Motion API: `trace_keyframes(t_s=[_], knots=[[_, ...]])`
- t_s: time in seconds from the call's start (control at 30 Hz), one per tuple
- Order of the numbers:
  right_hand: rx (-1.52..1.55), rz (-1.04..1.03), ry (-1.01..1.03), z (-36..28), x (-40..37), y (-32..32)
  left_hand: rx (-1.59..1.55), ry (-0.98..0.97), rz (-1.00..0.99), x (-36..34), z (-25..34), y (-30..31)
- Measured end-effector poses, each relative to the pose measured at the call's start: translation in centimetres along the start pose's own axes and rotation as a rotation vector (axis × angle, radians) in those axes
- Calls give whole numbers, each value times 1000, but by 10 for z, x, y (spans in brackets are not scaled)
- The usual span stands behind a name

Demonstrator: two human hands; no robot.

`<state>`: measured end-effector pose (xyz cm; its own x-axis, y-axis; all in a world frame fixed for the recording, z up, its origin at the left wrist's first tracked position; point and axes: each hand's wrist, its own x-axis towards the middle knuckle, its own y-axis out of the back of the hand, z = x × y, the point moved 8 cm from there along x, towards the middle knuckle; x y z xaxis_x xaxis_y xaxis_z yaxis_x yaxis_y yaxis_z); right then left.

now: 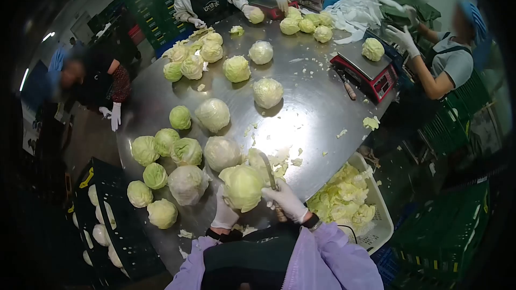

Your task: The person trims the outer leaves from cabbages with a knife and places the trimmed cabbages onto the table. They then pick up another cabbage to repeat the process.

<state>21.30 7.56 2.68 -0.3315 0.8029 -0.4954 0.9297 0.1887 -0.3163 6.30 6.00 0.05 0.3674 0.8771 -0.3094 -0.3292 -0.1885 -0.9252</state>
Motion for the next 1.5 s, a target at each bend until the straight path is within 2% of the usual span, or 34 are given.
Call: trace_keyframes(t_s=[0.07, 0.17, 0.3, 0.37, 0.4, 0.47, 0.5, 0.57, 0.6, 0.63, 0.7, 0.73, 0.8, 0.83, 0.9, 0.93, 0.97, 1.0, 1.03, 1.07, 1.1, 1.13, 1.17, 1.2, 1.23, 1.27, 1.3, 1.33, 1.4, 1.43, 1.47, 1.5], knots=[[94, -38, 32, 1, 8, -5, 295, -132, 103, -6, 15, 14], [432, -152, 43, -25, -14, -10, 426, -206, 150, -10, 25, 18], [383, -99, 113, -59, -56, 28, 513, -278, 207, -9, 34, 16], [64, 96, 256, -65, -63, 80, 245, -184, 194, -4, 28, 19], [-177, 193, 188, -64, -59, 99, 241, -185, 196, -5, 29, 13], [-261, 242, 191, -53, -54, 104, 17, -53, 15, -4, 17, -15], [-340, 293, 194, -50, -55, 101, 11, -58, 12, -1, 16, -15], [-500, 390, 211, -42, -55, 91, 415, -151, 46, 1, 17, -13], [-273, 212, 131, -20, -44, 75, 413, -162, 38, 1, 14, -15], [-47, 34, 54, 6, -32, 57, 606, -190, 26, 0, 12, -21], [321, -335, 97, 76, 12, 50, 1052, -199, -63, -3, 7, -14], [450, -96, 59, 84, 25, 49, 986, -152, 94, -19, 11, -51], [826, 250, 15, 18, 8, 7, 944, -52, 45, -28, 15, -48], [813, 237, 15, 29, 17, 25, 939, -70, 48, -33, 25, -42], [823, -174, 101, 50, 46, 66, 1074, -70, 4, -47, 36, -28], [911, -49, 2, 60, 62, 89, 1055, -119, 59, -54, 46, -20], [906, -1, 42, 19, 59, 71, 1223, -207, 109, -63, 60, -12], [892, -154, 38, 5, 62, 78, 1393, -285, 175, -77, 74, -7], [835, 75, 71, -11, 66, 87, 1377, -330, 249, -92, 89, -6], [861, 107, 76, -25, 79, 96, 1453, -473, 391, -110, 110, -13], [758, 136, 222, -14, 109, 152, 1527, -604, 524, -127, 130, -22], [703, 135, 268, -32, 115, 156, 1598, -725, 647, -143, 143, -27], [669, 203, 262, -44, 124, 164, 1669, -1014, 772, -166, 160, -25], [635, 274, 263, -54, 131, 169, 1748, -1195, 917, -190, 174, -23], [622, 263, 256, -64, 135, 161, 1802, -1231, 1137, -214, 187, -13], [559, 321, 345, -80, 134, 157, 1617, -1216, 1200, -238, 202, 13], [493, 376, 434, -95, 130, 151, 1664, -1180, 1404, -261, 213, 35], [478, 363, 427, -106, 124, 129, 1623, -1105, 1533, -280, 220, 66], [321, 310, 285, -108, 113, 79, 1251, -957, 1516, -303, 220, 133], [195, 156, 228, -99, 122, 61, 1235, -950, 1537, -305, 214, 131], [-63, -21, 187, -85, 116, 41, 933, -871, 1304, -289, 205, 143], [-23, 163, 215, -26, 166, 79, 640, -784, 1058, -269, 194, 150]])
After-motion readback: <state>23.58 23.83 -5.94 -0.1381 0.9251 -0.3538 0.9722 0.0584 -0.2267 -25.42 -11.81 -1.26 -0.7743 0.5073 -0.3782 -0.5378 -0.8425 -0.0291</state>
